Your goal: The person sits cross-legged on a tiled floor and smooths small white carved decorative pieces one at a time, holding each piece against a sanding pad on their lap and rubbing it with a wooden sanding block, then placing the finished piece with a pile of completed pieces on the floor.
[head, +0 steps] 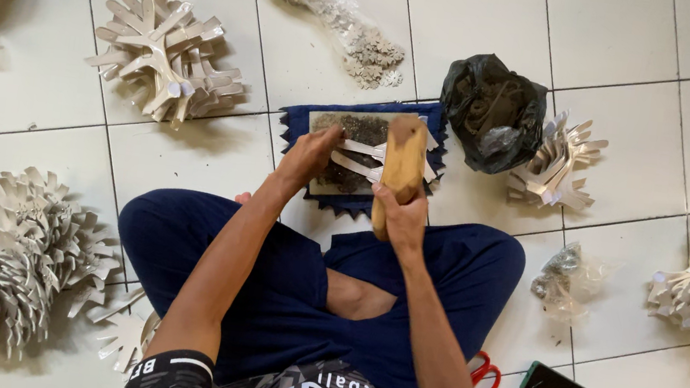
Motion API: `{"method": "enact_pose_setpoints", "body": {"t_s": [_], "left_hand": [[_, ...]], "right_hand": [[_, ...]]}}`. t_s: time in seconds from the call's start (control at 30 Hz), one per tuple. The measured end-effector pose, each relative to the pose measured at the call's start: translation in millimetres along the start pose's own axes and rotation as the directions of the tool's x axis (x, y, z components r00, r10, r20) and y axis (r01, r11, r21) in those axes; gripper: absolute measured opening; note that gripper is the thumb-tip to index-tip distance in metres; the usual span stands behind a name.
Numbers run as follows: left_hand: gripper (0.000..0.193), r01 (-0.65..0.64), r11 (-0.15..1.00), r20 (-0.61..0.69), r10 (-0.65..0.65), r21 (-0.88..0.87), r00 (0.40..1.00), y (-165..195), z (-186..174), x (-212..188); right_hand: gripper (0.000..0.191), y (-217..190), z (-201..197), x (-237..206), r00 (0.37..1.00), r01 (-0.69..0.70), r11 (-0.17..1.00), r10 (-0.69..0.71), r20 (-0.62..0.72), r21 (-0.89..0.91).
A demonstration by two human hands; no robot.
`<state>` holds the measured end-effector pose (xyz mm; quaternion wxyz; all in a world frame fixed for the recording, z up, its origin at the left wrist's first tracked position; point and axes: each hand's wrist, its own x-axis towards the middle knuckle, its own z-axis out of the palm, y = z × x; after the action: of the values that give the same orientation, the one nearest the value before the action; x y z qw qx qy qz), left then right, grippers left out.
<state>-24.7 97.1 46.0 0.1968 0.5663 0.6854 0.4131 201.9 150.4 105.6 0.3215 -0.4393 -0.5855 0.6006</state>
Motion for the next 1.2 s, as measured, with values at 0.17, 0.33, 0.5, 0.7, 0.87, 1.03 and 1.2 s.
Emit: {"method": "enact_pose_setpoints", "body": {"t_s": [0.17,0.33,0.5,0.7,0.87,1.03,1.2], "left_hand": [[0.027,-0.066,0.997,-0.031,0.067,0.029,0.997,-0.8,5.2,-3.7],[0.043,-0.092,0.991,0.017,0.091,0.101,0.996,-9.6,8.2,-3.6],[0.038,-0.224,0.966,0.045,0.220,0.128,0.974,-12.0,15.6,-6.2],[0.021,0.247,0.732,-0.202,-0.465,-0.635,0.862,-10.7,-20.0,2.1],[0.024,0.306,0.527,-0.123,-0.631,-0.792,0.766,-2.3,-43.1,-46.6],[0.030,0.188,0.396,-0.154,-0.687,-0.899,0.710,-6.0,-29.8,-65.2],[0.033,0.299,0.520,-0.206,-0.706,-0.800,0.677,-11.8,-22.4,-48.2]], "right_hand": [[0.063,-80.4,-19.1,-27.5,0.972,0.230,0.972,-0.232,-0.040,-0.050],[0.068,-72.8,9.1,-14.3,0.869,0.493,0.866,-0.485,0.101,-0.086],[0.068,-21.8,18.5,-17.8,0.973,0.230,0.849,-0.197,0.119,-0.476],[0.073,-2.2,9.0,-38.2,0.937,0.249,0.824,-0.072,0.342,-0.509],[0.082,15.6,37.2,-42.8,0.740,0.581,0.596,-0.101,0.665,-0.555],[0.035,15.0,2.5,3.7,0.776,0.622,0.533,-0.326,0.539,-0.573],[0.055,3.7,-28.5,103.5,0.677,0.707,0.034,-0.318,0.663,-0.706]]}}
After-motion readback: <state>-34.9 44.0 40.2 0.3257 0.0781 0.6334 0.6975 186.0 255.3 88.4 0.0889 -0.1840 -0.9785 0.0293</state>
